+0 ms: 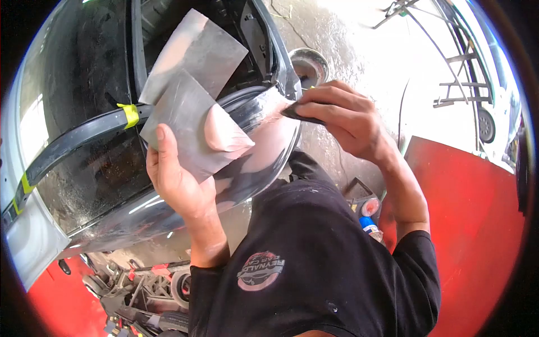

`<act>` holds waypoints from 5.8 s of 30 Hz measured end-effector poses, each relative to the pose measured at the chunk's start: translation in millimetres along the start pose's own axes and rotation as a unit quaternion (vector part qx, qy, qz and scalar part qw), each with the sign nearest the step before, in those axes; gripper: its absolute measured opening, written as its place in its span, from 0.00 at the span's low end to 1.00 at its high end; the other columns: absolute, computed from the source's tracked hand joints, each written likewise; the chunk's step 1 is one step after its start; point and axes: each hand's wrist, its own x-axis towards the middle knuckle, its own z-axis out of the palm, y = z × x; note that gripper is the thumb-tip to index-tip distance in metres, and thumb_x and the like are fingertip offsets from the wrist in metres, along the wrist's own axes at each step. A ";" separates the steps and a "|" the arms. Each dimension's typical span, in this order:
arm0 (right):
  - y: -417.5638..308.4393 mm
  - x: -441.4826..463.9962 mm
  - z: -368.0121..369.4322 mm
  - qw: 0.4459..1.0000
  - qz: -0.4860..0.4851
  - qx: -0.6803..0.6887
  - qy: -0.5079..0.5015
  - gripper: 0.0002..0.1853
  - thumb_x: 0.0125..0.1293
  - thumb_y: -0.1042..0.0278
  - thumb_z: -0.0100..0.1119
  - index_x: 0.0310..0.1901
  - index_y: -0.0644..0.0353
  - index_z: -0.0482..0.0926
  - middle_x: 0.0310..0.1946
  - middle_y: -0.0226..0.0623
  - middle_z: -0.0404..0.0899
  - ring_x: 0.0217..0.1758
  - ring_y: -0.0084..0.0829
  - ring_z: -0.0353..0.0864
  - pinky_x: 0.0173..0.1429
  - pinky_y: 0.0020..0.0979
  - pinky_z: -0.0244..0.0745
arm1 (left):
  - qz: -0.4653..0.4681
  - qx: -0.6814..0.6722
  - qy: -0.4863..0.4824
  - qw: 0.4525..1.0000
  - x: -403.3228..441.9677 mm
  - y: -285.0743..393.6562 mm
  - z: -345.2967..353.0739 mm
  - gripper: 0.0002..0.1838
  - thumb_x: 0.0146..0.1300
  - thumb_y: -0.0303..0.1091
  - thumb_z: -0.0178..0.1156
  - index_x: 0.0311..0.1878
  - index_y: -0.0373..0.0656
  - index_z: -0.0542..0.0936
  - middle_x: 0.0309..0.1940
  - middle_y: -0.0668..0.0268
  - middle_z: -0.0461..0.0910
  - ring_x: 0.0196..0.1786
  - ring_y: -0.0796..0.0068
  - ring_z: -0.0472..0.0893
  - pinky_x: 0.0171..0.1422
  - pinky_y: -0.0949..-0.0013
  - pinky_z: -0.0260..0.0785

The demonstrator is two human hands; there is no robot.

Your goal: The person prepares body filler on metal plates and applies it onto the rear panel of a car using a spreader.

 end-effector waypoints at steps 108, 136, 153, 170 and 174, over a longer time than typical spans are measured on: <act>90.6 8.1 39.7 0.991 -0.096 0.003 -0.091 0.19 0.49 0.80 0.69 0.47 0.61 0.88 0.39 0.38 0.81 0.44 0.41 0.84 0.44 0.38 0.83 | -0.045 0.001 -0.001 0.999 -28.5 -24.0 -7.5 0.22 0.78 0.40 0.58 0.64 0.31 0.77 0.60 0.56 0.82 0.62 0.62 0.82 0.69 0.56 0.73; 47.5 -3.4 -4.1 0.995 -0.073 0.062 0.005 0.19 0.46 0.83 0.70 0.43 0.59 0.88 0.42 0.37 0.84 0.43 0.40 0.85 0.42 0.38 0.83 | 0.074 0.067 0.111 0.989 -20.3 -26.2 28.4 0.28 0.77 0.41 0.59 0.68 0.26 0.73 0.64 0.47 0.78 0.64 0.54 0.81 0.72 0.51 0.72; 124.3 -54.5 104.6 0.984 0.083 0.114 0.112 0.21 0.53 0.82 0.69 0.51 0.60 0.89 0.49 0.41 0.87 0.50 0.42 0.86 0.55 0.39 0.82 | 0.035 0.091 0.056 0.994 -35.3 -36.6 35.6 0.30 0.77 0.43 0.58 0.70 0.27 0.71 0.69 0.48 0.74 0.71 0.54 0.75 0.79 0.51 0.63; 129.4 -48.3 103.3 0.985 0.078 0.127 0.091 0.20 0.53 0.84 0.67 0.50 0.60 0.90 0.49 0.41 0.87 0.51 0.41 0.87 0.57 0.38 0.83 | 0.038 0.115 0.056 0.991 -37.5 -41.1 40.4 0.31 0.77 0.45 0.58 0.71 0.27 0.70 0.68 0.48 0.74 0.70 0.55 0.75 0.78 0.52 0.64; 131.6 -49.2 99.9 0.987 0.051 0.136 0.064 0.20 0.53 0.84 0.67 0.50 0.61 0.90 0.48 0.41 0.87 0.51 0.41 0.87 0.57 0.38 0.83 | 0.028 0.113 0.064 0.991 -37.6 -40.9 37.9 0.31 0.77 0.45 0.58 0.71 0.27 0.70 0.69 0.48 0.74 0.70 0.55 0.75 0.78 0.52 0.64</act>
